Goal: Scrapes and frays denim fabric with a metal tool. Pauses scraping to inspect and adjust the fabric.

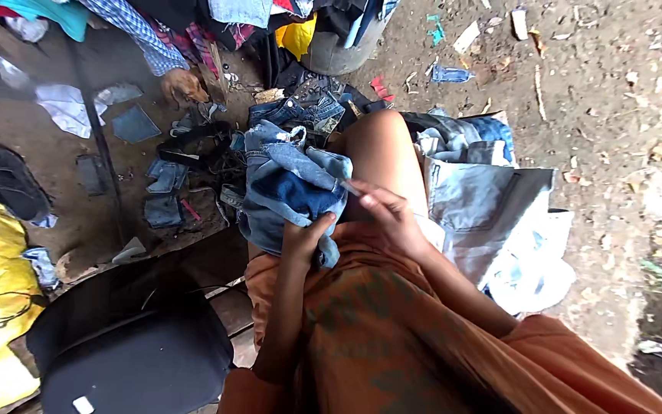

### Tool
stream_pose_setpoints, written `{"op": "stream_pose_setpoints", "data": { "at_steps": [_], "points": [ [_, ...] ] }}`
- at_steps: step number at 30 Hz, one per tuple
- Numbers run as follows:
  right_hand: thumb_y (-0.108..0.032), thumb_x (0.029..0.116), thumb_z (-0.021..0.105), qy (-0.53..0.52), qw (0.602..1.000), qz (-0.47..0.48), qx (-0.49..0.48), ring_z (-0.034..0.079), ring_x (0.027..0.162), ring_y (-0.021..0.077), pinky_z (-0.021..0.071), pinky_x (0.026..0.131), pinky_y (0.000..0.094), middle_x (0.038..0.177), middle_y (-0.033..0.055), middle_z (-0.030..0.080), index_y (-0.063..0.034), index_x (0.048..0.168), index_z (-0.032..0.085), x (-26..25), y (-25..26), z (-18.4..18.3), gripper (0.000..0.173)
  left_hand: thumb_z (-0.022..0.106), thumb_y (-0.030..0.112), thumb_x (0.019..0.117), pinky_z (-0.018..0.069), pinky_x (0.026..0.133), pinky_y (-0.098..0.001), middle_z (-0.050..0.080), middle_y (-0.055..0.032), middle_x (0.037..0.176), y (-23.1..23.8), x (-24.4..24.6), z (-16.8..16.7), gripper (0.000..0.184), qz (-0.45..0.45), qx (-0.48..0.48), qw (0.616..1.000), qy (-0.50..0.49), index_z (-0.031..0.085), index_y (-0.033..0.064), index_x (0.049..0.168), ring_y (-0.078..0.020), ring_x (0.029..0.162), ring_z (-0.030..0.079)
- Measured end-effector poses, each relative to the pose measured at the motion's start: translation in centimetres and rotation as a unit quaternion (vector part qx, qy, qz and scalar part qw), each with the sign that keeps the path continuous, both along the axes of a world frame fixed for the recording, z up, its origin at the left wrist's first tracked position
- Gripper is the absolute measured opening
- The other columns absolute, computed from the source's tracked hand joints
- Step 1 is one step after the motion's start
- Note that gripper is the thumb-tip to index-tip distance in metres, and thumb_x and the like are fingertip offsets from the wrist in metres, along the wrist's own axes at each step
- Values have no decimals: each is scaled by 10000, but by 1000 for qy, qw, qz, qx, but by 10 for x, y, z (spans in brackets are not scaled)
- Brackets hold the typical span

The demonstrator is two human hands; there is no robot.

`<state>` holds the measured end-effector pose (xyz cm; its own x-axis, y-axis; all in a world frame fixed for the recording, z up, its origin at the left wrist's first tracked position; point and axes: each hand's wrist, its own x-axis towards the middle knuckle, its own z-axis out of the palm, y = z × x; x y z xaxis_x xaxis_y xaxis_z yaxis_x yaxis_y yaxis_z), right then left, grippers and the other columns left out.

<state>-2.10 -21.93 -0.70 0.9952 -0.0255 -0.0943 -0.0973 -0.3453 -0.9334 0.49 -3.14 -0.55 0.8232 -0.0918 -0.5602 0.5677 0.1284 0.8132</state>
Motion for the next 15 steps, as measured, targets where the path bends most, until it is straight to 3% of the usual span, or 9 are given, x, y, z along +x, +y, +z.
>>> {"op": "stream_pose_setpoints", "data": {
  "at_steps": [2,3,5,6,8,12,15],
  "points": [
    [-166,1060,449,34,993,-46,101,525,733,-56,441,634,155,1170,-65,686,-92,1338,650,9,-7,11,351,743,-105,776,599,822,-260,724,-12,927,0,0,0,417,5,2,1000,7,612,10,1155,-55,872,700],
    [-159,1061,445,35,993,-42,102,493,688,-60,417,599,143,1131,-69,681,-93,1348,642,12,-9,15,354,745,-106,775,597,824,-261,723,-15,931,0,0,0,422,6,0,1000,7,611,10,1158,-56,875,699],
    [-197,1067,474,29,999,22,22,599,855,-2,516,757,227,1217,-24,679,-116,1383,622,13,-11,20,358,751,-114,772,599,822,-259,726,-20,931,-1,1,0,428,10,-4,1000,1,615,11,1158,-60,872,701],
    [-240,1061,501,34,997,58,-25,665,977,84,565,846,349,1259,22,684,-152,1415,607,12,-10,20,380,754,-117,767,600,822,-257,727,-19,928,-2,1,0,430,11,-3,1000,-4,617,11,1153,-60,871,701],
    [-315,1043,545,37,991,97,-86,692,887,215,570,758,503,1114,91,714,-204,1461,571,9,-1,17,434,755,-122,760,600,814,-253,727,-9,909,-2,2,0,413,12,-4,1000,-14,626,14,1127,-54,858,701],
    [-341,1041,549,-29,976,92,-195,679,686,266,546,572,492,940,107,716,-231,1361,678,2,20,4,362,754,-100,776,599,811,-261,730,-2,905,1,-1,-2,369,-3,-7,1000,-21,649,35,1103,-59,853,702],
    [-334,1047,540,-43,983,38,-175,655,726,222,536,594,454,944,82,697,-231,1324,707,5,15,3,339,753,-83,790,598,835,-269,729,-12,934,1,0,-2,391,-7,-9,1000,-16,631,26,1145,-63,881,702]
  ]
}}
